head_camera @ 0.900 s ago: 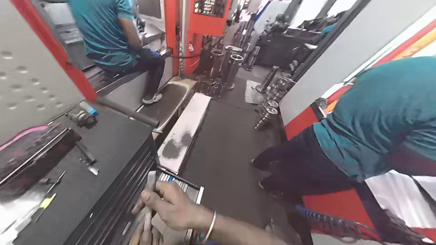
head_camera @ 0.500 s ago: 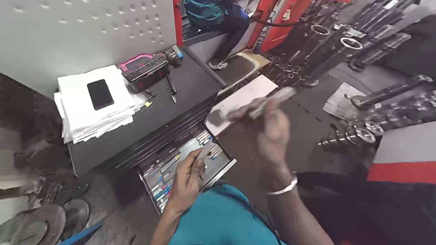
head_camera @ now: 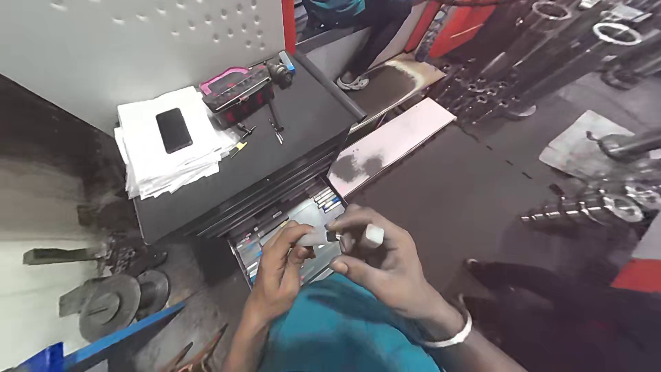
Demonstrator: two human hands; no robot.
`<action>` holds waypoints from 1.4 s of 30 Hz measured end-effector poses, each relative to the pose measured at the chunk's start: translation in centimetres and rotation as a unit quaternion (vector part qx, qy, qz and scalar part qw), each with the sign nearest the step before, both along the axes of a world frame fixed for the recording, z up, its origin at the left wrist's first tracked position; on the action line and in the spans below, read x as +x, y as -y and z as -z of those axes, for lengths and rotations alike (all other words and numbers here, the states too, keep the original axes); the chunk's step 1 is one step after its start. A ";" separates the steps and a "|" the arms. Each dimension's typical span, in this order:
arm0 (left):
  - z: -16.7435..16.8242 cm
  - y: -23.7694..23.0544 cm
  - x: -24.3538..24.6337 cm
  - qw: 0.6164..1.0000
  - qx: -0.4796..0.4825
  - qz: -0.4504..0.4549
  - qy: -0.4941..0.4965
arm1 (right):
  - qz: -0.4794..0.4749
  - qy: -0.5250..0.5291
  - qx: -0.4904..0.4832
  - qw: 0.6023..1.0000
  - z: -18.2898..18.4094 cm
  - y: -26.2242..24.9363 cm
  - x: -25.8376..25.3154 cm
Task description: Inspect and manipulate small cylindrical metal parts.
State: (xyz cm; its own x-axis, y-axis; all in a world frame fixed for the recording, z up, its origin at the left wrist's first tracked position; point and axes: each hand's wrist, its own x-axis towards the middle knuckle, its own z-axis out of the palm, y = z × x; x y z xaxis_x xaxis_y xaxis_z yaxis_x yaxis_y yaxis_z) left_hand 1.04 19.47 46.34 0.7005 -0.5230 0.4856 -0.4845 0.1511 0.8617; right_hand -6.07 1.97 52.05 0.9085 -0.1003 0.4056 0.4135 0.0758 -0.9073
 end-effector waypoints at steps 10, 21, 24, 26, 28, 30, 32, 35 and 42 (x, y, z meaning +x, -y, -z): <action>-0.9 0.7 -1.2 0.995 -0.074 0.067 0.000 | 0.037 0.109 -0.054 0.992 -1.0 -0.7 -0.8; -1.4 0.4 -1.6 0.994 -0.077 0.075 0.014 | 0.029 0.121 -0.050 0.991 -1.4 -0.8 -1.1; -1.6 0.4 -1.7 0.995 -0.072 0.075 0.015 | 0.031 0.122 -0.050 0.991 -1.5 -0.8 -1.2; -1.6 0.4 -1.7 0.995 -0.065 0.072 0.020 | 0.034 0.121 -0.048 0.991 -1.6 -0.9 -1.2; -1.5 0.4 -1.8 0.995 -0.063 0.074 0.024 | 0.035 0.118 -0.045 0.991 -1.6 -0.9 -1.2; -1.6 0.4 -1.8 0.995 -0.058 0.076 0.026 | 0.035 0.116 -0.045 0.992 -1.7 -0.9 -1.2; -1.6 0.3 -1.8 0.995 -0.053 0.079 0.029 | 0.037 0.118 -0.047 0.991 -1.8 -1.0 -1.2; -1.7 0.3 -1.9 0.995 -0.052 0.079 0.027 | 0.039 0.120 -0.048 0.991 -1.9 -1.1 -1.2; -1.8 0.1 -2.2 0.996 -0.054 0.065 0.027 | 0.026 0.109 -0.049 0.993 -2.0 -1.3 -1.1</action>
State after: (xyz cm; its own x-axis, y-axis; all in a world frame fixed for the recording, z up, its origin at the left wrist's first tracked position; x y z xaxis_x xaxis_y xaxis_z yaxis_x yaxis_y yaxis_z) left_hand -1.14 19.35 48.14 0.6016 -0.5502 0.5791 -0.5008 0.3051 0.8100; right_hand -7.19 3.29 54.05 0.7931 -0.0954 0.6016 0.6014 -0.0346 -0.7982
